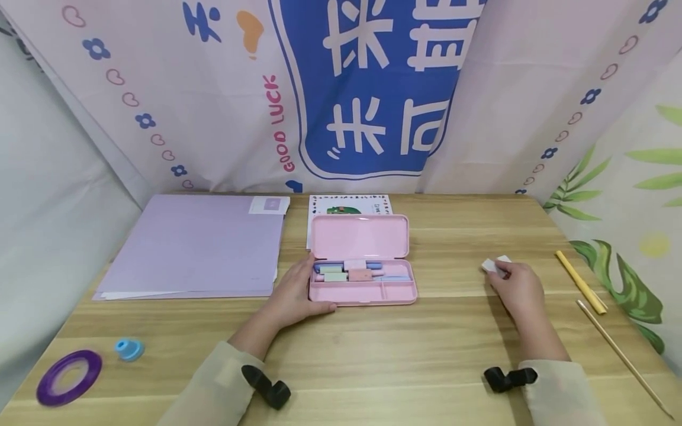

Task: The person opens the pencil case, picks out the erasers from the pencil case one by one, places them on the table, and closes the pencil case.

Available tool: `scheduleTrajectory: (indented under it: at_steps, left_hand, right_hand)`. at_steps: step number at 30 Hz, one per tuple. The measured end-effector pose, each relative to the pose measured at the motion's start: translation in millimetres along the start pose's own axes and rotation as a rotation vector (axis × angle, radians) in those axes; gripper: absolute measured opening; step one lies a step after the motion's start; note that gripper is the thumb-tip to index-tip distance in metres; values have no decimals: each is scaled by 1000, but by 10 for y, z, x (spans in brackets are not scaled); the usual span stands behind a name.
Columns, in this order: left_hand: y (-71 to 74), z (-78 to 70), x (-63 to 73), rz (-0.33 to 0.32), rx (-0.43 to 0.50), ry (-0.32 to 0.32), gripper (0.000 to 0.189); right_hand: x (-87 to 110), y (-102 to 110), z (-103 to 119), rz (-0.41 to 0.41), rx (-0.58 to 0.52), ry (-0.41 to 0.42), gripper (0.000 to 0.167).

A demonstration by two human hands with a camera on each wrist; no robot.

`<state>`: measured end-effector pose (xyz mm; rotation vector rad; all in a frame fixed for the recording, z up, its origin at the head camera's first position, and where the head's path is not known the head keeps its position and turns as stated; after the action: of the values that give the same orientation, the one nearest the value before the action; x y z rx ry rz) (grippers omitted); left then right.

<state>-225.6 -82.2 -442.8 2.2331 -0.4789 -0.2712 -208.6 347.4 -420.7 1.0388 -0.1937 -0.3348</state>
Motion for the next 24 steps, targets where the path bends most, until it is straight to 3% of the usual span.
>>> scheduleTrajectory:
  at_steps: [9,14,16,24]
  left_hand:
    - [1,2,-8,-2,3,-8,123]
    - [-1,5,-11,3,-6,2,124]
    - [-1,6,-11,2,-9,-2,124]
    - [-4,12,-3,-7,-5,-13,124]
  right_hand:
    - [-7,-1,-43,-21,67,1,45]
    - [29,-18,50,-18,3,6,53]
    - [62,-69,176,13,-42,48,53]
    - [285,-520,1018,105,-172,373,37]
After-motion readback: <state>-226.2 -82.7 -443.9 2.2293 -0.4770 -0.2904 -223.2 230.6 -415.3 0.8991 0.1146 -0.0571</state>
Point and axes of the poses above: each hand's wrist, its own x-axis away from the middle knuckle, its own y-axis out of the back of the hand, z = x × y, the point moved 5 cm from there along -x, towards the middle knuckle, and after that the axes turned 7 degrees about -y, right-handed, at the moved point
